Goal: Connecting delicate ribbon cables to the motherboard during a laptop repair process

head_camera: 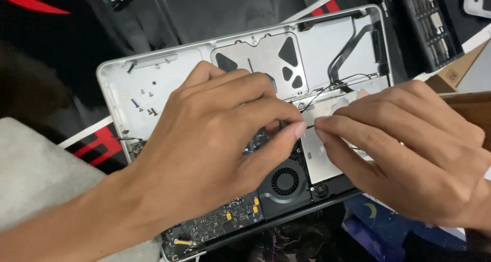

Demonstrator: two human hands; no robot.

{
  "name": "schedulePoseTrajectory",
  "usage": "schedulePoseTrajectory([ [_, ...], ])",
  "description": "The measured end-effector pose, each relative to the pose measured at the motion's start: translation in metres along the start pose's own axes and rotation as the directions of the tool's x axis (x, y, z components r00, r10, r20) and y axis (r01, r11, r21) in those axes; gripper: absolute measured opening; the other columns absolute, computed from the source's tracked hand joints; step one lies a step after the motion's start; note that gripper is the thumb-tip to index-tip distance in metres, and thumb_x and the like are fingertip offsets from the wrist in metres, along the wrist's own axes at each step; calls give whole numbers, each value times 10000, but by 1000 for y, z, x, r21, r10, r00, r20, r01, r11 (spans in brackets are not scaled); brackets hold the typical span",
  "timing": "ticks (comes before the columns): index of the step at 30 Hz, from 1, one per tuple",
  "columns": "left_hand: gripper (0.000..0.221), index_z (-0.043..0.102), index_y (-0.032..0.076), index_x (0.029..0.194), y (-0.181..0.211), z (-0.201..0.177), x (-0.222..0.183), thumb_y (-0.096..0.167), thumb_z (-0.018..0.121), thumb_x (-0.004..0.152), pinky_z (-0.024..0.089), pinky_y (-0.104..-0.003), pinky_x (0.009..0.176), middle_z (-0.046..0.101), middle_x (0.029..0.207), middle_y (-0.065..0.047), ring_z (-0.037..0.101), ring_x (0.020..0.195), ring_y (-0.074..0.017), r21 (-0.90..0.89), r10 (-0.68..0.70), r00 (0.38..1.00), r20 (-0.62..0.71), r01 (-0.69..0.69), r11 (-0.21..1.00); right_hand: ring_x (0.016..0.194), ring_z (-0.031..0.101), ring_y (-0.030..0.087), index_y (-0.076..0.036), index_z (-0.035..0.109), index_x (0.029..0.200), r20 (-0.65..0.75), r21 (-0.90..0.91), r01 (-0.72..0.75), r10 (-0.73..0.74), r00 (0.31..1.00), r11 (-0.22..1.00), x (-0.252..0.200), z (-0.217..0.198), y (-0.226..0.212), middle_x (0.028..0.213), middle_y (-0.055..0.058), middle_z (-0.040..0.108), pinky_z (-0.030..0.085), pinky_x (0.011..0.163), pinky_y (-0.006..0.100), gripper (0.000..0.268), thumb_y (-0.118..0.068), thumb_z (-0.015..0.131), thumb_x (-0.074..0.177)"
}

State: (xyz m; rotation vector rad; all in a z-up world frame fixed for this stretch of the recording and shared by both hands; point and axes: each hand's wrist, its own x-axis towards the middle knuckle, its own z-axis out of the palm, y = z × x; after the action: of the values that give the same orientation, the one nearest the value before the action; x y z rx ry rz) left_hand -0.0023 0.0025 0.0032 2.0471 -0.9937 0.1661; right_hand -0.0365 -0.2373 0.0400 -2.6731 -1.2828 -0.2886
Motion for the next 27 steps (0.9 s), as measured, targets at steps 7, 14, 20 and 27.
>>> schedulePoseTrajectory([
  [7,132,703,83,995,0,1,0,176,612,1017,455,-400,764,609,804,8,629,754,-171,-108,-102,991,83,110,988,813,679,308,45,711,1119,20,-13,56,-56,998,998,2,-1,1,955,136,730,501,715,429,204,-76,797,980],
  [14,110,675,125,935,-6,9,-3,191,628,1009,450,-381,764,594,810,12,596,774,-180,-166,-87,988,127,108,980,756,667,283,51,725,1099,56,-49,161,-158,986,986,-2,-4,-4,921,153,731,462,668,424,177,-70,761,975],
  [20,193,633,157,868,-34,21,-15,15,694,984,453,-369,755,630,920,-12,599,882,-210,367,319,916,244,-392,844,734,625,253,8,694,1041,99,116,-100,89,991,988,-16,23,-21,893,136,696,503,673,432,191,-96,778,905],
  [27,86,694,176,945,-47,25,-15,118,682,1007,481,-356,802,680,1016,7,619,942,-184,380,377,885,274,-460,803,633,590,257,12,711,894,73,82,-100,94,993,992,-12,36,-19,791,132,675,468,600,388,145,-91,811,917],
])
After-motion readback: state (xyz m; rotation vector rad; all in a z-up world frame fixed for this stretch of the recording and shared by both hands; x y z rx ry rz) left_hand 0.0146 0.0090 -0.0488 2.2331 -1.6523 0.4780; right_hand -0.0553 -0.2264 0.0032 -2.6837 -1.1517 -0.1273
